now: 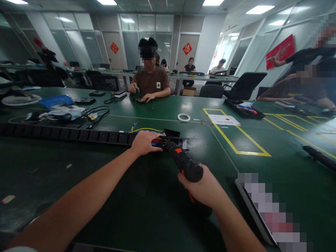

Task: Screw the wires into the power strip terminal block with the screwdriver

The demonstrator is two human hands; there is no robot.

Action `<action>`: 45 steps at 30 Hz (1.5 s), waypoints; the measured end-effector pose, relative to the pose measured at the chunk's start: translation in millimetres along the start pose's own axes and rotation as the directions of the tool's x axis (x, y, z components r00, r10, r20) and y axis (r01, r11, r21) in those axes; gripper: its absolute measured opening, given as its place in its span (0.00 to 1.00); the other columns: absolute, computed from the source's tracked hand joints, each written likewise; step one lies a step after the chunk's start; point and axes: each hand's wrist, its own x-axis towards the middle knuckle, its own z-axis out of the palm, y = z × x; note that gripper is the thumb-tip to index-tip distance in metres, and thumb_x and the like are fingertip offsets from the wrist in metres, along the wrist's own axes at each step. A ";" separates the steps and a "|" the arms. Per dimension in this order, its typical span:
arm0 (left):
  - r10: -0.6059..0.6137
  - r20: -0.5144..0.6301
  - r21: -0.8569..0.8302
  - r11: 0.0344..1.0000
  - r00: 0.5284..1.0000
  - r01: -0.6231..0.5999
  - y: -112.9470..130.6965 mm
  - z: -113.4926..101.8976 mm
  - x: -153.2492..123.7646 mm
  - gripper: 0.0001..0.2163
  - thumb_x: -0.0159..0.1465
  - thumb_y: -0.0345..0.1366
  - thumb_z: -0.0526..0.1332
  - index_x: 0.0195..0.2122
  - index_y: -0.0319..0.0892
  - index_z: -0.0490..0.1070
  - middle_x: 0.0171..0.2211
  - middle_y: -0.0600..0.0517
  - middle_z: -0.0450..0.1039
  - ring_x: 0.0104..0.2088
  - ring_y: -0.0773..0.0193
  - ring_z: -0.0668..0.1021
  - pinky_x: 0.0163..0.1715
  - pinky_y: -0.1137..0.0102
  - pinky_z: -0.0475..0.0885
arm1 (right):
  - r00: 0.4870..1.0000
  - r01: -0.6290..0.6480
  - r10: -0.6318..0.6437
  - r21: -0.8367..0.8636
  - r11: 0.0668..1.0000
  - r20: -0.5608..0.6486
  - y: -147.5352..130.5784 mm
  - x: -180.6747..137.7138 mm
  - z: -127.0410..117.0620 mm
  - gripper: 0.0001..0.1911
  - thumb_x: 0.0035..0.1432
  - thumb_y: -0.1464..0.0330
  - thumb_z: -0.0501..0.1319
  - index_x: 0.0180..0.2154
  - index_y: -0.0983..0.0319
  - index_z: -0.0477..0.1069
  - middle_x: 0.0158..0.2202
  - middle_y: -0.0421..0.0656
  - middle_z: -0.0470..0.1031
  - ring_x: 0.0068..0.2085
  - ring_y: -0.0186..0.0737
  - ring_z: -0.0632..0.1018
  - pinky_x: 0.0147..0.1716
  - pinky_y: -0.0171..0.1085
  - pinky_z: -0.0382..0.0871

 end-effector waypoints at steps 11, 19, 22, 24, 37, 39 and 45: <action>0.008 -0.024 -0.005 1.000 1.000 -0.009 -2.1 2.8 -0.4 0.36 0.64 0.66 0.70 0.66 0.49 0.77 0.61 0.45 0.82 0.57 0.45 0.81 0.56 0.54 0.67 | 1.000 0.008 -0.008 0.001 1.000 0.012 2.6 1.2 0.4 0.15 0.54 0.57 0.66 0.40 0.59 0.75 0.25 0.39 0.78 0.28 0.45 0.81 0.30 0.42 0.74; 0.000 -0.013 -0.015 1.000 1.000 0.000 -2.5 2.8 -0.1 0.37 0.64 0.66 0.70 0.67 0.48 0.77 0.61 0.45 0.82 0.58 0.44 0.80 0.57 0.53 0.67 | 1.000 0.015 -0.015 -0.002 1.000 -0.007 -2.5 -1.5 -1.1 0.10 0.53 0.60 0.67 0.36 0.59 0.76 0.24 0.39 0.78 0.27 0.44 0.80 0.29 0.40 0.73; 0.006 -0.012 -0.015 1.000 1.000 -0.006 -2.4 2.4 -0.2 0.36 0.64 0.65 0.70 0.67 0.48 0.77 0.61 0.45 0.82 0.58 0.44 0.80 0.57 0.53 0.67 | 1.000 0.017 -0.016 0.027 0.999 -0.010 -1.8 -0.9 -0.9 0.11 0.52 0.61 0.68 0.36 0.59 0.76 0.25 0.40 0.78 0.28 0.45 0.80 0.29 0.40 0.73; 0.006 -0.016 -0.016 1.000 1.000 -0.007 -2.6 2.7 -0.2 0.36 0.64 0.65 0.70 0.67 0.48 0.77 0.61 0.45 0.82 0.58 0.44 0.80 0.57 0.54 0.67 | 1.000 0.012 -0.012 0.033 0.999 -0.006 -1.1 -0.6 -0.7 0.11 0.52 0.61 0.68 0.37 0.59 0.77 0.25 0.40 0.78 0.28 0.45 0.81 0.28 0.40 0.73; 0.005 -0.013 -0.014 1.000 1.000 -0.005 -1.2 1.2 -0.2 0.36 0.64 0.65 0.70 0.66 0.47 0.77 0.62 0.45 0.82 0.58 0.44 0.80 0.56 0.54 0.67 | 1.000 -0.004 0.004 0.038 0.999 0.019 -1.1 -0.7 -0.2 0.09 0.53 0.60 0.67 0.32 0.57 0.72 0.23 0.39 0.77 0.26 0.42 0.79 0.29 0.39 0.72; 0.005 -0.015 -0.014 1.000 1.000 -0.006 -1.3 1.3 -0.3 0.36 0.64 0.65 0.70 0.66 0.47 0.77 0.62 0.45 0.82 0.58 0.44 0.80 0.56 0.53 0.67 | 1.000 -0.005 0.005 0.016 1.000 0.014 -4.1 -1.8 -1.0 0.10 0.53 0.61 0.67 0.28 0.56 0.69 0.21 0.38 0.75 0.25 0.41 0.78 0.27 0.38 0.71; 0.004 -0.020 -0.012 1.000 1.000 -0.005 -1.3 0.8 -0.4 0.36 0.64 0.65 0.70 0.66 0.48 0.77 0.62 0.46 0.82 0.58 0.44 0.80 0.56 0.54 0.68 | 1.000 -0.018 0.018 0.054 0.998 0.005 -6.3 -2.7 -1.7 0.09 0.52 0.61 0.68 0.34 0.58 0.74 0.22 0.38 0.77 0.26 0.43 0.79 0.28 0.39 0.72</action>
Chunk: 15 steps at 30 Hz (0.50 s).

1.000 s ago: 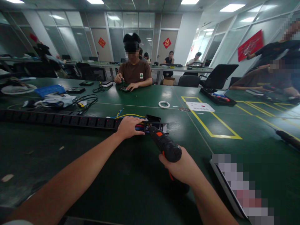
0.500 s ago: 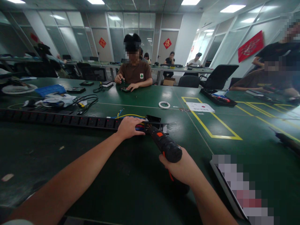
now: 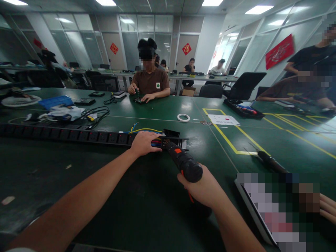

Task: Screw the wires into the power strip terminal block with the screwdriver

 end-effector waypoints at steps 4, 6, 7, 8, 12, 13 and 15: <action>-0.007 0.002 -0.007 1.000 1.000 0.007 0.7 -0.9 0.1 0.35 0.64 0.65 0.71 0.66 0.48 0.78 0.61 0.46 0.82 0.58 0.44 0.80 0.57 0.53 0.68 | 1.000 0.020 -0.020 -0.019 1.000 -0.013 1.1 0.4 -0.3 0.10 0.52 0.61 0.68 0.35 0.58 0.75 0.22 0.38 0.77 0.26 0.44 0.80 0.28 0.40 0.72; -0.008 0.006 -0.010 1.000 1.000 0.008 0.8 -1.1 0.2 0.35 0.64 0.65 0.71 0.66 0.48 0.77 0.62 0.46 0.82 0.58 0.44 0.80 0.57 0.53 0.68 | 1.000 0.021 -0.021 -0.035 0.999 -0.012 1.2 0.4 -0.8 0.11 0.52 0.60 0.68 0.35 0.58 0.75 0.23 0.39 0.78 0.27 0.44 0.80 0.29 0.41 0.73; -0.007 0.007 -0.011 1.000 1.000 0.007 0.7 -1.0 0.3 0.36 0.64 0.65 0.71 0.66 0.48 0.77 0.62 0.46 0.82 0.58 0.44 0.80 0.57 0.53 0.68 | 1.000 0.020 -0.020 -0.042 0.999 -0.012 1.2 0.4 -1.0 0.11 0.52 0.59 0.67 0.36 0.58 0.75 0.24 0.39 0.78 0.27 0.45 0.80 0.29 0.41 0.73; -0.005 0.009 -0.010 1.000 1.000 0.005 0.6 -0.9 0.3 0.36 0.64 0.65 0.71 0.66 0.47 0.77 0.61 0.46 0.82 0.58 0.44 0.80 0.57 0.52 0.68 | 1.000 0.021 -0.021 -0.047 0.999 -0.013 1.2 0.4 -1.3 0.11 0.53 0.59 0.67 0.36 0.58 0.75 0.24 0.39 0.78 0.27 0.45 0.80 0.29 0.41 0.73; 0.001 0.014 -0.001 1.000 1.000 -0.001 -0.4 0.1 0.4 0.37 0.64 0.65 0.70 0.66 0.47 0.77 0.61 0.45 0.82 0.57 0.43 0.81 0.56 0.52 0.68 | 0.999 0.029 -0.031 -0.061 0.998 -0.025 0.7 0.6 -1.3 0.10 0.52 0.59 0.68 0.34 0.58 0.75 0.23 0.39 0.77 0.27 0.44 0.79 0.29 0.41 0.72; 0.001 0.013 -0.001 1.000 1.000 -0.001 -0.6 0.4 0.3 0.36 0.64 0.66 0.70 0.66 0.47 0.77 0.61 0.45 0.82 0.57 0.44 0.81 0.56 0.53 0.68 | 0.999 0.030 -0.032 -0.062 0.998 -0.027 0.7 0.7 -1.1 0.10 0.52 0.60 0.68 0.33 0.58 0.75 0.23 0.39 0.77 0.26 0.44 0.79 0.29 0.41 0.72; 0.001 0.010 -0.002 1.000 1.000 -0.001 -0.8 0.6 0.3 0.36 0.64 0.65 0.70 0.66 0.49 0.77 0.61 0.45 0.82 0.57 0.44 0.80 0.56 0.53 0.68 | 0.999 0.034 -0.036 -0.066 0.997 -0.031 1.1 0.9 -0.5 0.09 0.52 0.60 0.68 0.33 0.58 0.75 0.22 0.38 0.77 0.26 0.44 0.80 0.29 0.41 0.72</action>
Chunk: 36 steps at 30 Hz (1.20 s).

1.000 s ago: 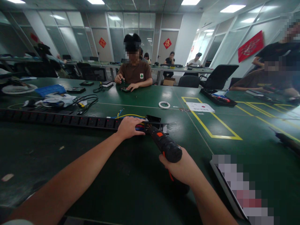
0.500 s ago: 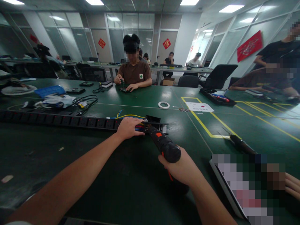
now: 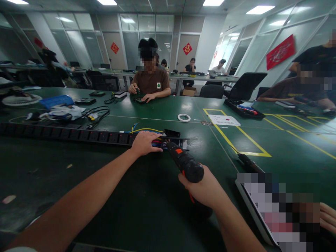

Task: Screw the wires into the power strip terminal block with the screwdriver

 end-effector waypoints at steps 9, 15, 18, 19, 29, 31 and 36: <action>-0.005 -0.007 0.009 1.000 1.000 0.005 1.4 -0.3 0.3 0.36 0.64 0.65 0.70 0.66 0.47 0.77 0.61 0.45 0.82 0.57 0.44 0.81 0.56 0.53 0.68 | 0.999 -0.013 0.012 0.033 0.999 0.036 5.1 0.8 1.2 0.15 0.53 0.58 0.68 0.40 0.59 0.76 0.25 0.40 0.78 0.28 0.46 0.81 0.30 0.41 0.74; -0.002 -0.009 0.008 1.000 1.000 0.002 1.3 -0.4 -0.4 0.37 0.64 0.66 0.70 0.66 0.46 0.78 0.61 0.45 0.82 0.58 0.43 0.81 0.57 0.53 0.68 | 1.000 -0.017 0.016 0.041 0.999 0.026 2.8 0.1 0.3 0.13 0.52 0.59 0.68 0.38 0.60 0.77 0.24 0.39 0.78 0.28 0.45 0.80 0.30 0.42 0.73; -0.001 -0.008 0.002 1.000 1.000 0.001 0.5 0.5 -0.3 0.37 0.64 0.66 0.70 0.66 0.47 0.77 0.61 0.45 0.82 0.58 0.43 0.80 0.57 0.53 0.68 | 1.000 -0.011 0.010 0.033 0.999 0.025 2.1 -0.7 -0.6 0.13 0.53 0.59 0.68 0.37 0.59 0.76 0.24 0.39 0.78 0.28 0.45 0.80 0.30 0.42 0.73; -0.001 -0.008 0.000 1.000 1.000 0.001 0.2 0.9 -0.3 0.36 0.64 0.66 0.70 0.66 0.48 0.77 0.61 0.45 0.82 0.58 0.43 0.80 0.57 0.53 0.68 | 1.000 -0.008 0.007 0.029 1.000 0.027 2.1 -0.8 -0.8 0.13 0.53 0.59 0.68 0.37 0.59 0.76 0.24 0.39 0.78 0.28 0.45 0.80 0.30 0.42 0.72; -0.002 0.002 0.007 1.000 1.000 0.002 -0.1 1.2 -0.3 0.36 0.64 0.66 0.70 0.67 0.48 0.77 0.62 0.46 0.81 0.58 0.44 0.80 0.56 0.53 0.67 | 0.999 -0.003 0.003 -0.012 1.000 0.037 4.0 1.3 0.7 0.14 0.53 0.56 0.65 0.37 0.59 0.74 0.25 0.40 0.77 0.28 0.45 0.79 0.31 0.42 0.73; -0.004 0.001 0.009 1.000 1.000 0.004 0.1 1.1 -0.2 0.36 0.64 0.66 0.70 0.66 0.47 0.77 0.62 0.46 0.81 0.58 0.44 0.80 0.56 0.53 0.67 | 0.999 0.000 0.000 -0.003 1.000 0.040 3.4 1.2 0.5 0.14 0.53 0.56 0.65 0.36 0.58 0.74 0.25 0.40 0.77 0.28 0.45 0.79 0.31 0.42 0.73; -0.005 -0.002 0.005 1.000 1.000 0.005 0.3 0.8 -0.8 0.36 0.64 0.65 0.70 0.66 0.49 0.77 0.61 0.46 0.82 0.58 0.45 0.80 0.56 0.54 0.67 | 0.999 -0.025 0.025 0.011 1.000 0.037 0.6 0.2 0.1 0.13 0.52 0.57 0.66 0.36 0.58 0.74 0.25 0.40 0.77 0.29 0.45 0.80 0.30 0.42 0.73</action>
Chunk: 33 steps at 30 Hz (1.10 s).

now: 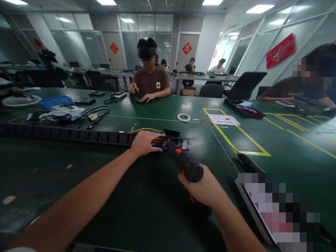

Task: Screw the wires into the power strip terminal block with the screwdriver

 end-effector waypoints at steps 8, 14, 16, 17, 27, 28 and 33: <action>0.003 -0.016 0.007 1.000 1.000 -0.003 0.4 -0.5 0.7 0.36 0.64 0.65 0.71 0.66 0.47 0.78 0.60 0.45 0.82 0.57 0.44 0.81 0.56 0.54 0.68 | 0.999 -0.007 0.006 0.025 1.000 0.033 3.9 1.1 0.6 0.14 0.54 0.59 0.66 0.40 0.59 0.75 0.24 0.39 0.77 0.28 0.44 0.80 0.30 0.41 0.73; 0.005 -0.020 0.001 1.000 1.000 -0.005 -0.6 1.8 0.9 0.36 0.64 0.65 0.71 0.66 0.48 0.77 0.61 0.45 0.82 0.58 0.44 0.80 0.56 0.54 0.68 | 1.000 0.005 -0.005 0.017 1.000 0.015 5.5 1.2 0.6 0.14 0.54 0.58 0.67 0.39 0.59 0.75 0.24 0.39 0.78 0.28 0.44 0.81 0.30 0.41 0.74; 0.007 -0.020 -0.001 1.000 1.000 -0.007 -0.7 1.7 0.7 0.36 0.64 0.65 0.70 0.66 0.48 0.77 0.61 0.45 0.82 0.58 0.44 0.80 0.56 0.54 0.68 | 1.000 0.000 0.000 0.020 1.000 0.017 5.2 1.1 0.0 0.14 0.54 0.58 0.67 0.39 0.59 0.75 0.24 0.38 0.77 0.27 0.44 0.80 0.30 0.41 0.74; 0.008 -0.019 -0.001 1.000 1.000 -0.008 -0.7 1.5 0.6 0.36 0.64 0.65 0.70 0.66 0.48 0.78 0.61 0.45 0.82 0.58 0.44 0.80 0.56 0.54 0.68 | 1.000 -0.004 0.003 0.019 1.000 0.016 5.1 1.0 -0.2 0.14 0.54 0.58 0.67 0.39 0.59 0.75 0.24 0.38 0.77 0.27 0.44 0.80 0.30 0.41 0.73; 0.005 -0.005 0.000 1.000 1.000 -0.005 -0.9 0.5 0.5 0.37 0.64 0.66 0.70 0.66 0.47 0.77 0.61 0.45 0.82 0.58 0.43 0.80 0.56 0.53 0.68 | 1.000 -0.005 0.005 0.000 1.000 0.004 4.0 1.4 1.3 0.14 0.53 0.57 0.66 0.38 0.58 0.74 0.25 0.39 0.76 0.28 0.45 0.80 0.30 0.42 0.72; 0.003 -0.005 -0.001 1.000 1.000 -0.003 -0.9 0.5 0.4 0.37 0.64 0.66 0.70 0.66 0.47 0.77 0.61 0.45 0.82 0.58 0.43 0.80 0.56 0.53 0.68 | 1.000 0.002 -0.002 -0.001 1.000 0.006 3.9 1.4 1.1 0.14 0.53 0.56 0.66 0.37 0.58 0.74 0.25 0.39 0.76 0.28 0.45 0.80 0.30 0.42 0.72; 0.006 0.002 0.000 1.000 1.000 -0.006 -0.7 0.0 0.6 0.36 0.64 0.65 0.70 0.66 0.48 0.77 0.61 0.45 0.82 0.58 0.44 0.80 0.56 0.54 0.68 | 1.000 0.001 -0.001 -0.007 1.000 0.002 3.6 0.9 0.0 0.14 0.52 0.57 0.66 0.37 0.58 0.74 0.26 0.40 0.77 0.29 0.46 0.80 0.31 0.42 0.73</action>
